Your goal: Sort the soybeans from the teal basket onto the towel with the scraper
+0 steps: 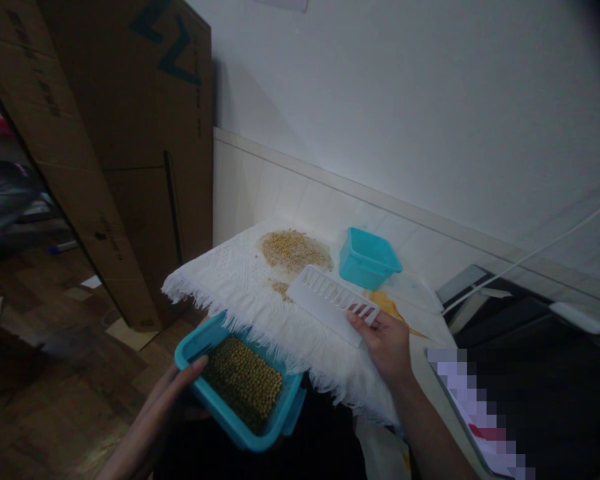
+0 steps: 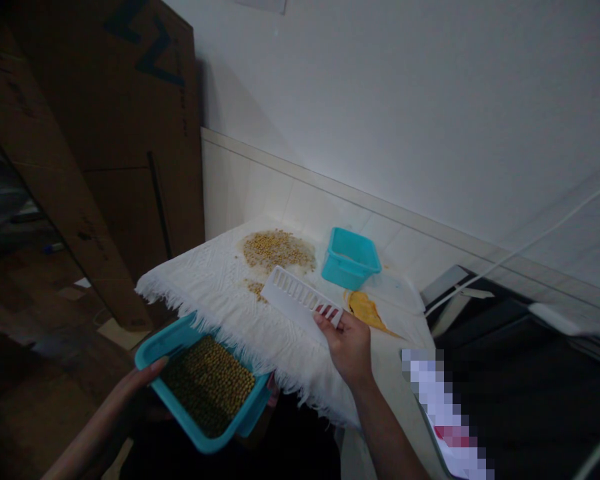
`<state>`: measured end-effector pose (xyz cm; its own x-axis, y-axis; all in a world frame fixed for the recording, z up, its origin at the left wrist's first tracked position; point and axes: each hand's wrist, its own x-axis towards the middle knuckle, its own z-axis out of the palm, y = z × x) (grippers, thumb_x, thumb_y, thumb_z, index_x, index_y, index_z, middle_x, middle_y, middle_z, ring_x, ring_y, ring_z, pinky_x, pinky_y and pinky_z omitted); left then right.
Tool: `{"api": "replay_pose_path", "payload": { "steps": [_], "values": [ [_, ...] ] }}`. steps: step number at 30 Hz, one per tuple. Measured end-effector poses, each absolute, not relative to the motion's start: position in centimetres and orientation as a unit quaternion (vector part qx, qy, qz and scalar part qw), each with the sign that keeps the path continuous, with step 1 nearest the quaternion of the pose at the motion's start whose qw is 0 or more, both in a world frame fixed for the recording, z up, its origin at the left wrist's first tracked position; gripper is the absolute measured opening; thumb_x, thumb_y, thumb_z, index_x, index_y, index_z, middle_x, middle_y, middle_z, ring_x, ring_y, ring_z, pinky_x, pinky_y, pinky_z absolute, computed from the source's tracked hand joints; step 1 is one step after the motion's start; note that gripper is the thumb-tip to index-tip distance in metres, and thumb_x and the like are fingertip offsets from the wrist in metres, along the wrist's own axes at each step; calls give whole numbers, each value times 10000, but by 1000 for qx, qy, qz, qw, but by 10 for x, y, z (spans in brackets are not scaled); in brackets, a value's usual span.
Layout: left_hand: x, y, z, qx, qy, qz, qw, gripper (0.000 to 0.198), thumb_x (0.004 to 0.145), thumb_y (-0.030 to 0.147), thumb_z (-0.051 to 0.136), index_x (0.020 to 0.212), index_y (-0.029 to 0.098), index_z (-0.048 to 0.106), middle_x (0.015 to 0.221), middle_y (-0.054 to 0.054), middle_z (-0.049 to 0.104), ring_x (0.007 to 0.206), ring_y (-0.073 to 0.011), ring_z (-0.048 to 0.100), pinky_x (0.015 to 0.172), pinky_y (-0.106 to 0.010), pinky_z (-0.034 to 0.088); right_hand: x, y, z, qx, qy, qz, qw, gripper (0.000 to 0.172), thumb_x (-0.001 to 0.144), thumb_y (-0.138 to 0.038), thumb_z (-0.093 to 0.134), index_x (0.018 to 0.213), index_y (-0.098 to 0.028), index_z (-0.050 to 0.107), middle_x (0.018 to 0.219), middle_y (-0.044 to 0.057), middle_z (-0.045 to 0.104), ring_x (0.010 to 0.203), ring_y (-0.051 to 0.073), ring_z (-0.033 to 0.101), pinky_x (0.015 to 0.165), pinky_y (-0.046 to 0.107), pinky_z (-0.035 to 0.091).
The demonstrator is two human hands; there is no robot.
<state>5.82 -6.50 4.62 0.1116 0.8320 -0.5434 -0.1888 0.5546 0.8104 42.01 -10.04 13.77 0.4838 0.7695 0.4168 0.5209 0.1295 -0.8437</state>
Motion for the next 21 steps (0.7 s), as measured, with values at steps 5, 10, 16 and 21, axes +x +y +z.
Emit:
{"api": "replay_pose_path", "payload": {
  "steps": [5,10,16,21],
  "values": [
    [58,-65,43,286,554,377,685,1076,736,761,906,1627,244,597,1649,-161,697,1310,-453,758,763,-453,729,418,-103,137,-653,-496,120,559,307,864,-529,899,887,-224,911,905,101,906,802,327,861,776,425,702],
    [62,-70,53,297,541,395,680,1009,752,715,907,1625,296,628,1615,-105,736,1272,-431,777,703,-406,713,413,-107,137,-651,-500,128,556,315,862,-547,907,908,-235,918,901,95,907,787,328,860,736,415,703],
    [60,-68,53,286,541,381,693,1050,760,704,926,1649,257,589,1516,-144,794,1196,-420,808,742,-430,727,408,-110,138,-652,-501,136,552,337,862,-578,915,933,-249,921,918,96,910,811,340,869,749,427,716],
    [59,-67,54,283,534,376,702,1065,748,680,950,1660,270,586,1421,-123,842,1074,-384,842,731,-419,723,400,-116,139,-643,-502,152,558,316,871,-548,907,959,-245,928,975,93,917,860,341,878,799,428,717]
  ]
}}
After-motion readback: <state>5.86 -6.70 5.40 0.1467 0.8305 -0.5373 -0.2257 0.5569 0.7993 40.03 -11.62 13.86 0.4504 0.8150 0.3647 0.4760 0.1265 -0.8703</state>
